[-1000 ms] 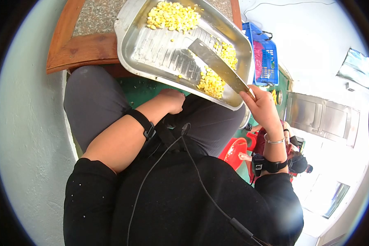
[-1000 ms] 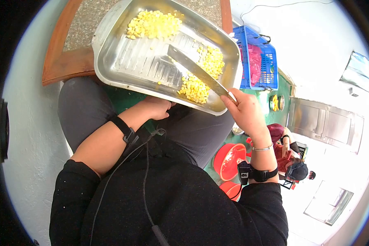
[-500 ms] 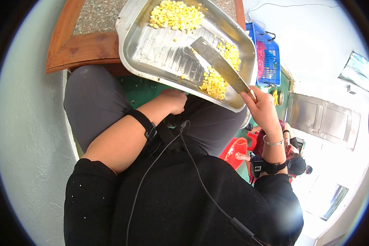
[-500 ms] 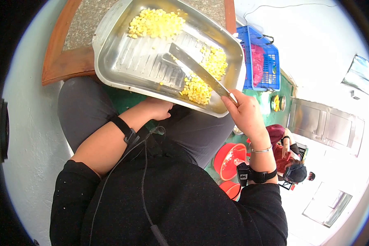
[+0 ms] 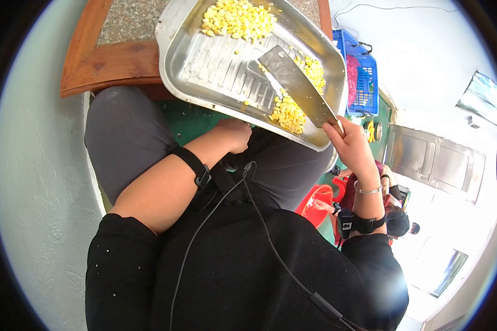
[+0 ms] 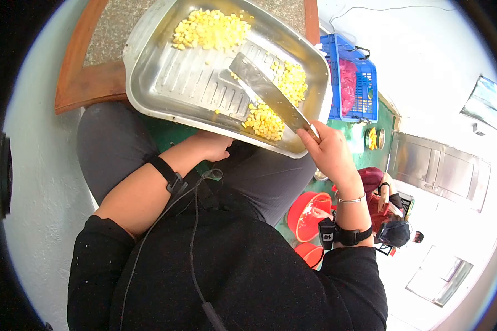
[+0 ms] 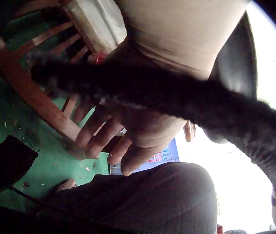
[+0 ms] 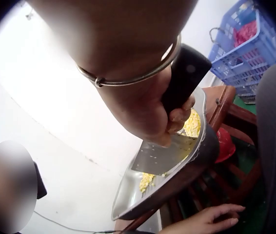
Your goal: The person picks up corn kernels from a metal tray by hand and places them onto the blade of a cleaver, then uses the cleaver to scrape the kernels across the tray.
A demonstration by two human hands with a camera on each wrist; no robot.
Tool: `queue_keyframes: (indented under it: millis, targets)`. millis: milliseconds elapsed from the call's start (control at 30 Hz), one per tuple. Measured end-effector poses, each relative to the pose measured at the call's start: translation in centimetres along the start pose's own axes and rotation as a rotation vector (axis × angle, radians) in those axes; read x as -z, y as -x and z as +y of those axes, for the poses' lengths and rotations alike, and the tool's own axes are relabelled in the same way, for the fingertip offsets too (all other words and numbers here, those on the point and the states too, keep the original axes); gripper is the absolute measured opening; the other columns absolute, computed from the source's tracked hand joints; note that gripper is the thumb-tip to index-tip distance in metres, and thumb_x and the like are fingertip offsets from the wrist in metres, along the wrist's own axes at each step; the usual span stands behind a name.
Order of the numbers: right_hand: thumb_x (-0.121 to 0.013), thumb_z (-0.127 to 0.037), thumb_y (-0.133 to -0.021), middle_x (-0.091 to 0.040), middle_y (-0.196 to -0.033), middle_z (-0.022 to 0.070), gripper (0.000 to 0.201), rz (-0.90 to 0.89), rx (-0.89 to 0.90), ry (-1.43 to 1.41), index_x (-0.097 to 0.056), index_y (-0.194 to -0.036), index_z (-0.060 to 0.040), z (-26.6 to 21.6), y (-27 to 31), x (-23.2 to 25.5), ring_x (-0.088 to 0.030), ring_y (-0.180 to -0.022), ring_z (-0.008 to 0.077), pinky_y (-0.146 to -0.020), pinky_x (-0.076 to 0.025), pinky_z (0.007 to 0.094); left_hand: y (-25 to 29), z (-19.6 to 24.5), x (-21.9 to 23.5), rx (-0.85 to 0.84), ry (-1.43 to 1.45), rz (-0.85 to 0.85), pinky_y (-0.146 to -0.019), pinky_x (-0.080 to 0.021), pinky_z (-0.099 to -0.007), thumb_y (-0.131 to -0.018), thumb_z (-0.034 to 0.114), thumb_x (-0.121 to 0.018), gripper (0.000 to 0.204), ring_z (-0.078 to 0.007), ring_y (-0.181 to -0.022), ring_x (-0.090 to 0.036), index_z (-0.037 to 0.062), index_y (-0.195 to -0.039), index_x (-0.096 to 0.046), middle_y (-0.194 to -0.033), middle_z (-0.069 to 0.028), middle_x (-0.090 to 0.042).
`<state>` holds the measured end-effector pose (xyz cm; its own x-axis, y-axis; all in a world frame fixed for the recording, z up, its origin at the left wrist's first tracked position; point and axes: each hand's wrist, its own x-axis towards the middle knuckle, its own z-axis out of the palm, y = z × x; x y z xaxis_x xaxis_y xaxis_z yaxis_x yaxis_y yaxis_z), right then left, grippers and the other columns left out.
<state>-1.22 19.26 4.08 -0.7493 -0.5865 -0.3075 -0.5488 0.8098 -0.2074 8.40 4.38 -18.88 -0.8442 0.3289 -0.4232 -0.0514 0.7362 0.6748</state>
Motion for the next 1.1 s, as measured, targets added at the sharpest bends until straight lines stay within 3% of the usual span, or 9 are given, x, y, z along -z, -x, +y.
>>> queue_keyframes:
  millis: [433,500,533,633,700,933,1000,1100]
  targets:
    - [-0.064,-0.02,-0.088,-0.057,-0.066,0.0227,0.024,-0.038,0.005,-0.042,-0.061,-0.085,0.0038,0.0,-1.4,-1.1,-0.052,-0.058,0.0388,-0.057,-0.044,0.0391,0.1,0.0,0.2,-0.007,-0.032,-0.042,-0.094,-0.048,-0.0398,-0.086,0.026,-0.059,0.056,-0.0297,-0.118,-0.056,0.0057,-0.137,-0.045,-0.13,-0.0121,-0.057]
    - [-0.062,-0.019,-0.092,-0.044,-0.057,0.0037,0.024,-0.015,0.056,-0.056,-0.06,-0.09,0.0043,0.2,-1.3,-1.3,-0.036,-0.054,0.0098,-0.05,-0.034,0.0307,0.1,0.0,0.2,-0.011,-0.035,-0.051,-0.094,-0.048,-0.0397,-0.086,0.025,-0.059,0.055,-0.0299,-0.118,-0.056,0.0063,-0.137,-0.046,-0.13,-0.0118,-0.057]
    - [-0.062,-0.019,-0.092,-0.044,-0.057,0.0037,0.024,-0.013,0.054,-0.057,-0.06,-0.09,0.0043,0.1,-1.3,-1.4,-0.036,-0.054,0.0098,-0.05,-0.034,0.0307,0.2,0.0,0.2,-0.02,-0.04,-0.037,-0.093,-0.049,-0.0399,-0.087,0.025,-0.059,0.055,-0.0296,-0.117,-0.056,0.0068,-0.136,-0.046,-0.129,-0.0114,-0.057]
    - [-0.062,-0.02,-0.091,-0.045,-0.056,0.0091,0.024,-0.003,0.082,-0.047,-0.06,-0.09,0.0047,-0.5,-1.7,-1.4,-0.038,-0.053,0.0135,-0.05,-0.035,0.0325,0.0,-0.2,-0.1,-0.027,-0.054,-0.032,-0.092,-0.049,-0.0402,-0.087,0.025,-0.058,0.053,-0.0289,-0.117,-0.056,0.0073,-0.136,-0.047,-0.128,-0.0107,-0.058]
    - [-0.063,-0.022,-0.089,-0.059,-0.071,0.0248,0.025,-0.006,0.084,0.015,-0.061,-0.089,0.0027,-1.7,-2.3,-1.1,-0.059,-0.069,0.0432,-0.06,-0.046,0.0429,-0.2,-0.1,-0.4,-0.028,-0.066,-0.041,-0.092,-0.049,-0.0402,-0.087,0.024,-0.058,0.053,-0.0285,-0.116,-0.057,0.0074,-0.135,-0.047,-0.128,-0.0103,-0.058]
    - [-0.062,-0.023,-0.089,-0.06,-0.071,0.0249,0.026,0.022,0.126,0.028,-0.061,-0.09,0.0028,-1.9,-3.6,-1.6,-0.059,-0.07,0.0439,-0.061,-0.047,0.044,-0.3,-0.5,-0.7,-0.037,-0.055,0.017,-0.09,-0.051,-0.0406,-0.086,0.023,-0.057,0.048,-0.0289,-0.113,-0.059,0.009,-0.131,-0.051,-0.125,-0.0095,-0.06]
    - [-0.063,-0.02,-0.09,-0.051,-0.06,0.0145,0.024,0.005,0.096,-0.019,-0.059,-0.09,0.0038,-1.0,-3.1,-1.5,-0.042,-0.053,0.0202,-0.054,-0.039,0.0352,-0.2,-0.5,-0.6,-0.041,-0.056,0.037,-0.09,-0.051,-0.0407,-0.086,0.022,-0.057,0.047,-0.0292,-0.113,-0.059,0.0093,-0.13,-0.052,-0.125,-0.0094,-0.06]
    - [-0.063,-0.019,-0.09,-0.052,-0.061,0.0136,0.022,0.004,0.096,0.005,-0.06,-0.09,0.0031,-0.4,-1.7,-0.4,-0.042,-0.054,0.0203,-0.054,-0.039,0.0344,-0.1,-0.3,-0.4,-0.037,-0.026,0.022,-0.09,-0.05,-0.0409,-0.086,0.022,-0.057,0.047,-0.0293,-0.113,-0.059,0.0079,-0.13,-0.052,-0.125,-0.0101,-0.06]
